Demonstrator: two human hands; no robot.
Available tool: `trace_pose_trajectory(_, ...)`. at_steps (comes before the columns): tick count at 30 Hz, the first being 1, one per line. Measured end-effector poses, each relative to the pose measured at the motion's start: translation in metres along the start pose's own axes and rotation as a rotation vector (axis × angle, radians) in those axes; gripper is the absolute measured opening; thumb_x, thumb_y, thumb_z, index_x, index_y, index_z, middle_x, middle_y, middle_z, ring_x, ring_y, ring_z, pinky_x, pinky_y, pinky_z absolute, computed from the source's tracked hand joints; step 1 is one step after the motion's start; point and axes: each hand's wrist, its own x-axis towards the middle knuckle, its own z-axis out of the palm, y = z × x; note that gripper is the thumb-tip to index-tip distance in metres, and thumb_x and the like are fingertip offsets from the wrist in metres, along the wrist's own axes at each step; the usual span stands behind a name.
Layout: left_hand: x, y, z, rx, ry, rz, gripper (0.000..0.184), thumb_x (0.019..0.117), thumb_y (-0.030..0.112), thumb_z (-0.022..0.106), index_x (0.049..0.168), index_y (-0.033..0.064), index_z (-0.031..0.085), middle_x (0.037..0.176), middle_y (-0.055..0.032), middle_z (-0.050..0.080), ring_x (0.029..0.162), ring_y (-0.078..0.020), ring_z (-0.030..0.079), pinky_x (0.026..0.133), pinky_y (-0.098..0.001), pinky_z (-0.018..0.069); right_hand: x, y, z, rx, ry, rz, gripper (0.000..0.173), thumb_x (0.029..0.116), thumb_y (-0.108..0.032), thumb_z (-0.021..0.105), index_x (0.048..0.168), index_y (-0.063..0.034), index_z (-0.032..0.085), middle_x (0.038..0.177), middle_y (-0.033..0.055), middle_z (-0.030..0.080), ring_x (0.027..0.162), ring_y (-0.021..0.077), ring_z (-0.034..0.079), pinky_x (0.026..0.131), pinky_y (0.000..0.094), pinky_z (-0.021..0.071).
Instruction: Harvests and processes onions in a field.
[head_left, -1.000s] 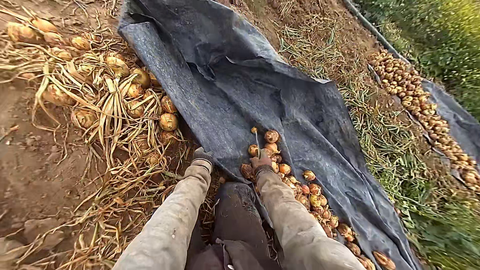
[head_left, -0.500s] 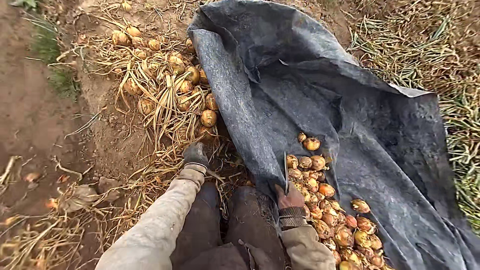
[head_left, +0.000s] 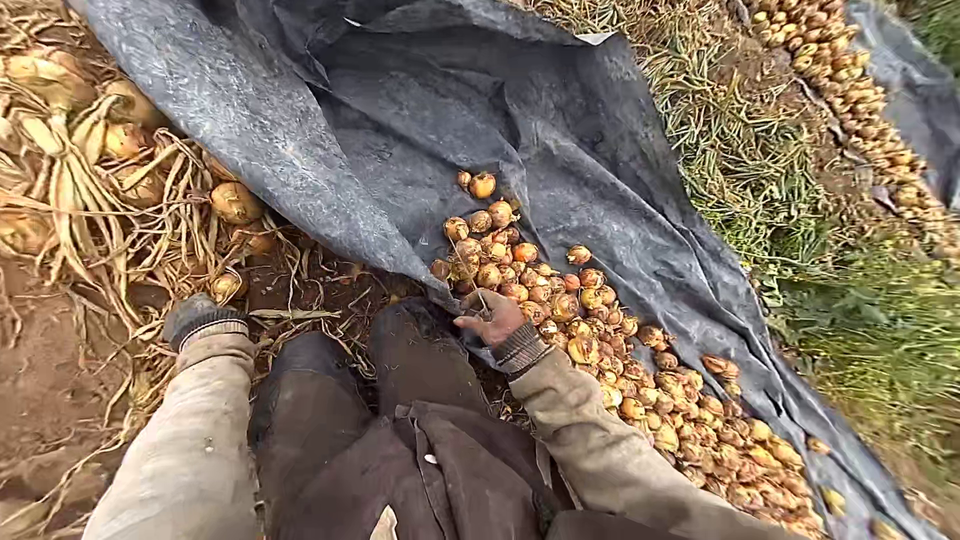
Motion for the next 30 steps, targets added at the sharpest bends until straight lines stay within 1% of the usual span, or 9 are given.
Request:
trace_pose_trajectory(1,0.020,-0.012,0.023,-0.016,0.144,0.070,0.041,0.1010,0.027,0.059,0.134,0.0026,0.063,0.140,-0.0255,0.060,0.132,-0.0421,0.057,0.106,-0.0618,0.0458,-0.010,0.023,0.002,-0.039,-0.047,0.079,0.048,0.0821,-0.031,0.087,0.121,-0.0071,0.070,0.111,0.0156,0.073,0.103,0.0306,0.070,0.095,0.0566,0.0546)
trace_pose_trajectory(4,0.051,-0.031,0.033,-0.084,0.108,0.172,0.046,0.1030,0.030,0.057,0.141,0.0043,0.057,0.144,-0.0272,0.056,0.137,-0.0431,0.052,0.109,-0.0632,0.0419,-0.041,0.090,0.018,-0.179,-0.066,0.411,0.081,0.0781,-0.036,0.089,0.146,-0.0083,0.054,0.140,0.0208,0.060,0.129,0.0369,0.059,0.109,0.0598,0.0458)
trace_pose_trajectory(8,0.026,-0.060,0.035,-0.176,0.278,0.109,0.046,0.1081,0.040,0.043,0.146,0.0186,0.058,0.147,-0.0167,0.059,0.138,-0.0363,0.054,0.112,-0.0609,0.0409,-0.066,0.170,0.042,-0.197,-0.018,0.636,0.089,0.0837,-0.034,0.084,0.158,-0.0161,0.038,0.152,0.0197,0.050,0.135,0.0376,0.054,0.111,0.0587,0.0445)
trace_pose_trajectory(14,-0.022,-0.093,0.033,-0.016,0.352,0.167,0.047,0.1040,0.033,0.052,0.144,0.0088,0.057,0.148,-0.0229,0.054,0.138,-0.0400,0.051,0.113,-0.0591,0.0416,-0.044,0.220,0.057,-0.132,-0.144,0.614,0.064,0.0928,-0.042,0.074,0.143,-0.0075,0.055,0.135,0.0230,0.063,0.128,0.0395,0.060,0.110,0.0610,0.0438)
trace_pose_trajectory(17,-0.037,-0.075,0.041,-0.004,0.278,0.151,0.051,0.1046,0.034,0.048,0.149,0.0093,0.052,0.149,-0.0183,0.055,0.140,-0.0318,0.052,0.116,-0.0505,0.0405,-0.059,0.203,0.060,-0.108,-0.118,0.608,0.059,0.0929,-0.049,0.071,0.132,-0.0057,0.065,0.129,0.0220,0.067,0.125,0.0388,0.062,0.108,0.0610,0.0456)
trace_pose_trajectory(20,-0.069,-0.045,0.042,-0.068,0.246,0.229,0.052,0.1057,0.033,0.048,0.152,0.0087,0.049,0.153,-0.0179,0.051,0.143,-0.0300,0.049,0.118,-0.0481,0.0383,-0.104,0.166,0.057,-0.059,-0.082,0.615,0.056,0.0983,-0.045,0.066,0.136,-0.0039,0.061,0.130,0.0231,0.066,0.125,0.0391,0.062,0.108,0.0603,0.0464)
trace_pose_trajectory(23,-0.101,-0.014,0.036,-0.112,0.272,0.436,0.047,0.1057,0.026,0.051,0.147,0.0042,0.053,0.153,-0.0225,0.049,0.145,-0.0345,0.045,0.121,-0.0491,0.0343,-0.130,0.144,0.067,-0.010,-0.153,0.619,0.048,0.1044,-0.040,0.057,0.132,-0.0014,0.062,0.128,0.0232,0.066,0.123,0.0382,0.062,0.107,0.0576,0.0468)
trace_pose_trajectory(26,-0.055,0.000,0.063,-0.125,0.339,0.875,0.041,0.1035,0.022,0.056,0.136,-0.0021,0.061,0.142,-0.0339,0.054,0.138,-0.0501,0.048,0.115,-0.0601,0.0380,-0.150,0.166,0.102,0.102,-0.265,0.512,0.045,0.1052,-0.035,0.055,0.126,0.0029,0.065,0.124,0.0258,0.068,0.121,0.0391,0.063,0.107,0.0578,0.0459)
trace_pose_trajectory(30,-0.019,0.021,0.067,-0.134,0.182,0.518,0.049,0.0984,0.025,0.067,0.140,0.0020,0.058,0.146,-0.0310,0.051,0.139,-0.0490,0.047,0.113,-0.0659,0.0382,-0.165,0.175,0.092,0.061,-0.229,0.591,0.047,0.1042,-0.039,0.055,0.124,0.0029,0.064,0.118,0.0234,0.069,0.115,0.0353,0.066,0.105,0.0538,0.0486)
